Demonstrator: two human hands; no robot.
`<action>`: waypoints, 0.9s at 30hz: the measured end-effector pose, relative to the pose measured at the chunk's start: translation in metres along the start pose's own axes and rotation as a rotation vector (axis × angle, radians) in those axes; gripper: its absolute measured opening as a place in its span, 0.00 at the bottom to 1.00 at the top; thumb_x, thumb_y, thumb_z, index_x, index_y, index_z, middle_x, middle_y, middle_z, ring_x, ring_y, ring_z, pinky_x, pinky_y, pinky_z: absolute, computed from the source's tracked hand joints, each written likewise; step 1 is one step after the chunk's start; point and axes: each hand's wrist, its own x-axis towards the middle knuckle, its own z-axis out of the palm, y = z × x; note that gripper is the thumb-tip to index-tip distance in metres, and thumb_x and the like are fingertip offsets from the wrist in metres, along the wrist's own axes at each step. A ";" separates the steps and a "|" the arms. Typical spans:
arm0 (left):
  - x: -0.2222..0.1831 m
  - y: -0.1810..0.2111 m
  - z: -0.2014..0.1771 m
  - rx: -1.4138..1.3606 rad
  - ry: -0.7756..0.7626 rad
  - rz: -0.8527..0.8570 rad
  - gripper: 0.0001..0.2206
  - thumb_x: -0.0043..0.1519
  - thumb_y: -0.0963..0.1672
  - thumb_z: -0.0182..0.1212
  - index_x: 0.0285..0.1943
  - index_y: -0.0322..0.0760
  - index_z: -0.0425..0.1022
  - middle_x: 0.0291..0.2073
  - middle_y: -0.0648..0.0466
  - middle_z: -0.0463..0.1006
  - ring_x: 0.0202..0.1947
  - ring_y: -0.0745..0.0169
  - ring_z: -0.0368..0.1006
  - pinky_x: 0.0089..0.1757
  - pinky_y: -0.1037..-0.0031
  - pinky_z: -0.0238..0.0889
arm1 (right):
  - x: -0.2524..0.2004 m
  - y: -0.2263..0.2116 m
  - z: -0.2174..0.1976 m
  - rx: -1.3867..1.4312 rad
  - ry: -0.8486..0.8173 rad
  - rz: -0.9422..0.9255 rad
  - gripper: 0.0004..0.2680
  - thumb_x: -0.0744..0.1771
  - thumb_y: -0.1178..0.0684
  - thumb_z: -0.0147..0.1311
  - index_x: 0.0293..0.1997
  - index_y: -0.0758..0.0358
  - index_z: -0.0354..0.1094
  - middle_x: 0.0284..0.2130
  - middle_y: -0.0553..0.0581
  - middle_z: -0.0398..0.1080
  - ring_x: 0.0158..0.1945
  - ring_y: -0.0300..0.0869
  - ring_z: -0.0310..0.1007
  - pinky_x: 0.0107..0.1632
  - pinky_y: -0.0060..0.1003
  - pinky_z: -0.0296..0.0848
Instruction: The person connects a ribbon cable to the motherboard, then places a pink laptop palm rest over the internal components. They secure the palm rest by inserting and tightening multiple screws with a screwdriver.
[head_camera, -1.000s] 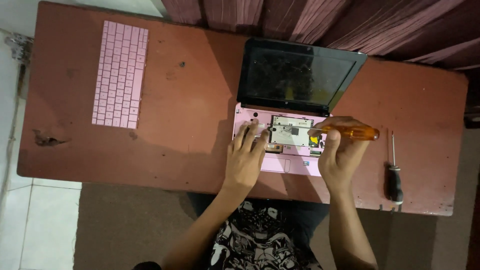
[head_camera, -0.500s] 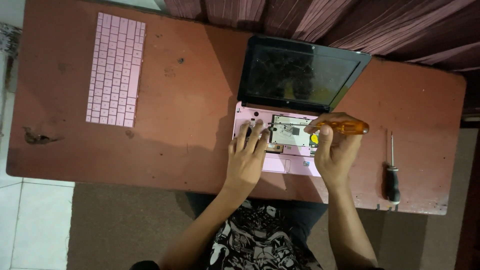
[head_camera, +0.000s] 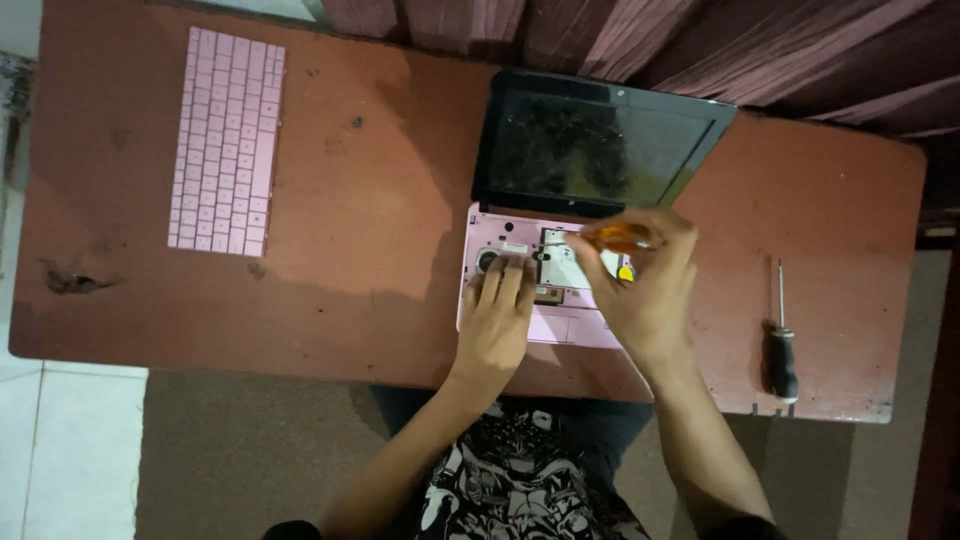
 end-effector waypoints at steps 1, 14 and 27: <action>-0.002 0.001 0.002 0.015 0.011 0.008 0.13 0.65 0.40 0.57 0.59 0.39 0.74 0.57 0.50 0.71 0.64 0.52 0.66 0.53 0.61 0.61 | 0.007 -0.007 0.000 0.026 -0.022 0.005 0.13 0.65 0.58 0.72 0.42 0.71 0.65 0.31 0.61 0.77 0.36 0.51 0.81 0.40 0.44 0.79; -0.008 0.018 -0.034 -0.024 0.022 -0.069 0.16 0.62 0.37 0.56 0.59 0.36 0.75 0.58 0.40 0.70 0.61 0.39 0.68 0.50 0.55 0.65 | 0.032 0.007 -0.008 0.095 0.143 -0.526 0.10 0.65 0.62 0.70 0.45 0.74 0.72 0.40 0.65 0.74 0.34 0.51 0.77 0.38 0.42 0.78; -0.032 0.009 -0.030 -0.150 -0.073 -0.102 0.17 0.65 0.41 0.55 0.65 0.37 0.72 0.54 0.48 0.70 0.59 0.46 0.66 0.50 0.61 0.61 | 0.032 0.000 -0.007 0.125 0.152 -0.567 0.08 0.66 0.66 0.65 0.48 0.73 0.73 0.39 0.68 0.70 0.37 0.56 0.72 0.39 0.46 0.76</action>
